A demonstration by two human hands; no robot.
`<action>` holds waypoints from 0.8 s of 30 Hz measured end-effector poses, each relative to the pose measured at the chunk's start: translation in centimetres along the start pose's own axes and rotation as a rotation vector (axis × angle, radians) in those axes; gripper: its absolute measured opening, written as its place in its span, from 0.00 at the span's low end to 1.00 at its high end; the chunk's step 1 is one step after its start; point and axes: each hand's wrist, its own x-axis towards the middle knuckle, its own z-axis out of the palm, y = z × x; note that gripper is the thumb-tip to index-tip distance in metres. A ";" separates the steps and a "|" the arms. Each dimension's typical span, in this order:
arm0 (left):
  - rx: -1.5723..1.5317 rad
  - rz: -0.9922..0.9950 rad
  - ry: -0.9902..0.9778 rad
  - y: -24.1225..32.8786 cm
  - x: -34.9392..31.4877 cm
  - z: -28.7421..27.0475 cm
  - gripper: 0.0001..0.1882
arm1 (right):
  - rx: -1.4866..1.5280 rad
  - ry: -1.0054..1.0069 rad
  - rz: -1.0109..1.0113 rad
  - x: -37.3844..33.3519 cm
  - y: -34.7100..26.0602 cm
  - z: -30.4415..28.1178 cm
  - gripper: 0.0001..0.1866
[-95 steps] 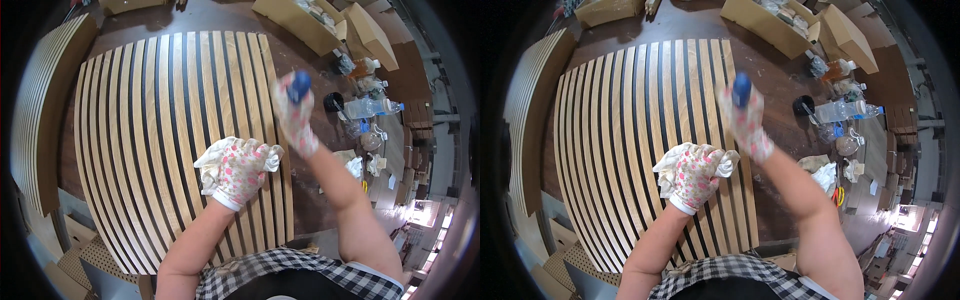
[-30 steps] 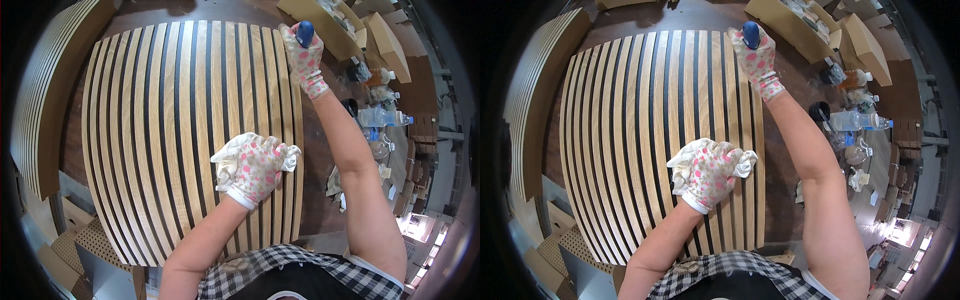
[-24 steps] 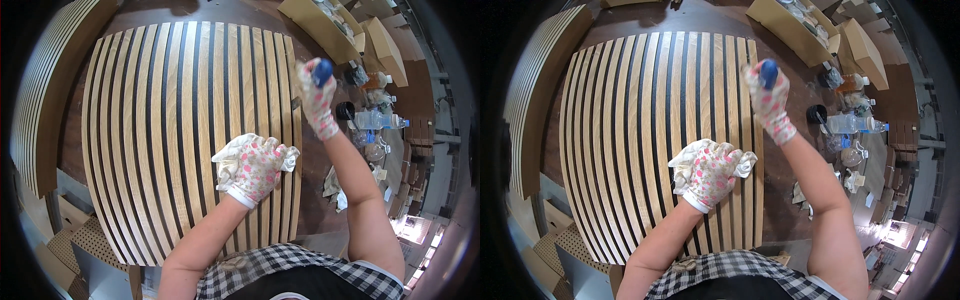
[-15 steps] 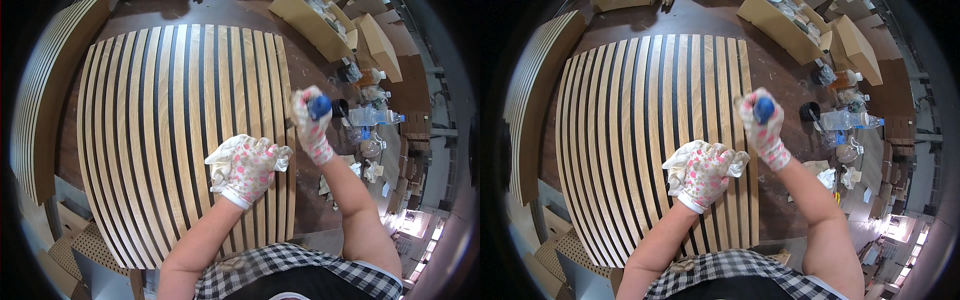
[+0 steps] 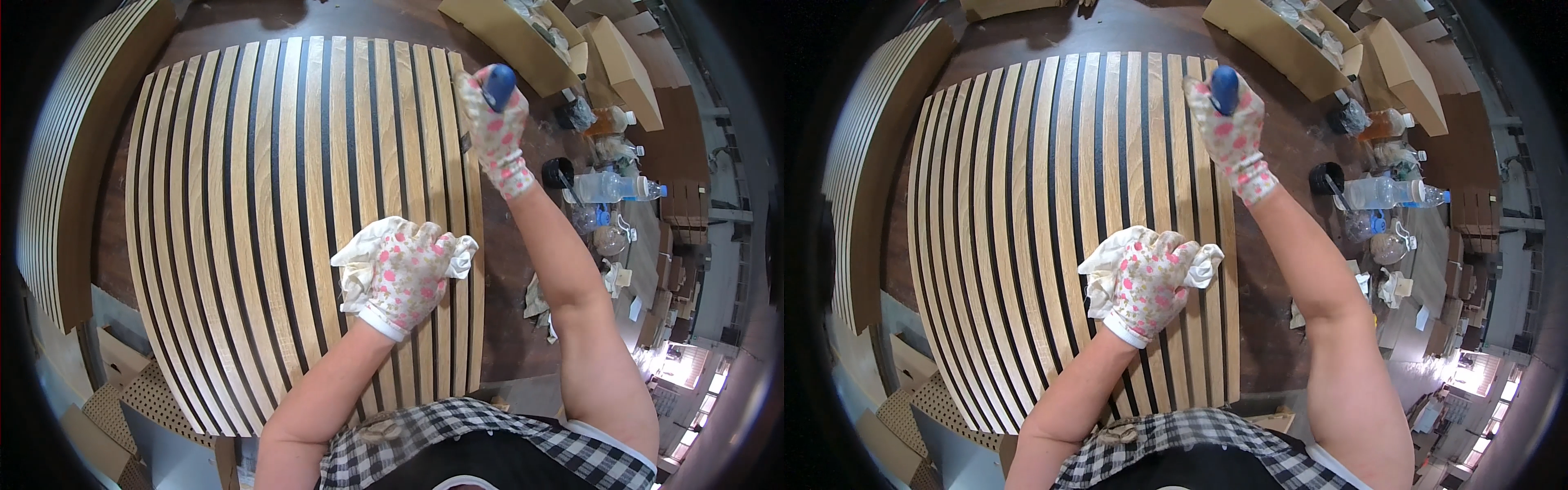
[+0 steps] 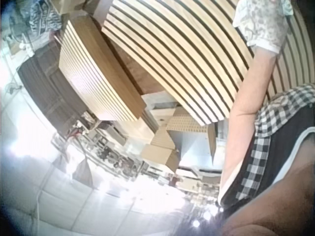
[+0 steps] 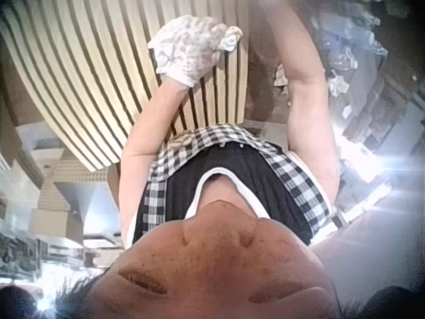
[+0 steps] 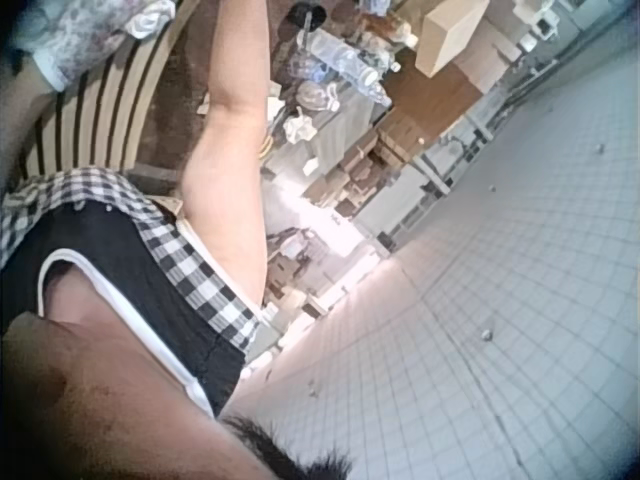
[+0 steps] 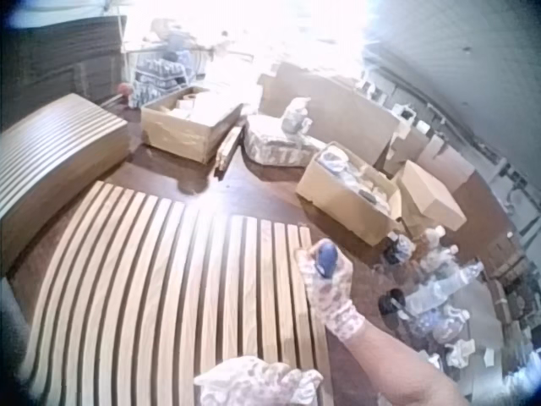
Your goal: The person wipes a black panel with a cloth, applies a liquid from a small container to the edges with a brush, and then wipes the front and back of a slatted wood panel with a cloth.
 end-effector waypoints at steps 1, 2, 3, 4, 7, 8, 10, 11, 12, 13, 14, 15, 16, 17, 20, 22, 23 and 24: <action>0.025 -0.004 0.017 -0.3 -0.1 0.1 0.27 | 0.209 -0.029 0.102 -1.3 -0.5 0.0 0.07; 0.047 -0.008 0.036 -0.4 -0.3 0.2 0.27 | 0.414 -0.063 0.204 -2.8 -0.9 -0.3 0.06; 0.051 -0.045 -0.009 -0.5 -0.4 0.0 0.27 | 0.761 -0.223 0.218 -3.5 -0.1 -0.8 0.05; 0.046 -0.041 -0.006 -0.3 -0.3 0.0 0.27 | 0.562 -0.099 0.173 -3.6 -0.1 -1.0 0.06; 0.013 -0.004 0.011 0.1 0.0 0.0 0.27 | 0.155 -0.055 0.120 -0.1 0.5 -0.5 0.09; 0.013 -0.024 -0.007 0.1 0.0 -0.1 0.27 | 0.022 0.009 -0.200 0.4 0.5 -0.3 0.08; 0.021 -0.054 -0.019 -0.4 0.0 -0.3 0.27 | 0.606 -0.054 0.297 -2.2 -0.7 -0.5 0.09; 0.047 -0.051 -0.023 -0.9 -0.2 -0.2 0.26 | 0.709 -0.030 0.404 -3.7 -2.4 -0.3 0.09; 0.068 -0.035 -0.024 -0.8 -0.3 -0.1 0.26 | 0.627 -0.101 0.307 -4.7 -1.9 -0.8 0.08; 0.123 0.059 0.181 -1.3 -0.5 0.6 0.21 | 0.679 -0.053 0.327 -4.2 -1.9 -0.3 0.08; 0.124 0.067 0.180 -1.0 -0.4 0.6 0.21 | 0.718 0.013 0.344 -3.2 -1.9 -0.1 0.07; 0.091 0.057 0.155 -0.7 -0.2 0.3 0.21 | 0.675 -0.017 0.283 -1.4 -1.9 0.0 0.08; 0.051 0.072 0.133 0.2 0.5 0.3 0.21 | 0.364 0.130 -0.010 1.2 0.8 0.6 0.08; 0.021 0.075 0.128 0.6 0.7 0.3 0.22 | 0.186 0.115 -0.101 3.8 2.2 0.8 0.08; 0.020 0.004 0.066 -0.3 0.1 0.5 0.28 | 0.346 0.070 0.094 3.3 2.0 2.0 0.07; 0.020 -0.033 0.077 -1.0 -0.6 0.1 0.28 | 0.703 0.021 0.322 -0.4 0.2 2.0 0.09; 0.030 -0.049 0.048 -0.8 -0.7 0.1 0.28 | 0.528 0.014 0.248 -0.9 0.8 1.4 0.09; 0.040 -0.069 0.020 -0.7 -0.8 0.1 0.27 | 0.355 0.005 0.176 -0.9 1.7 1.2 0.10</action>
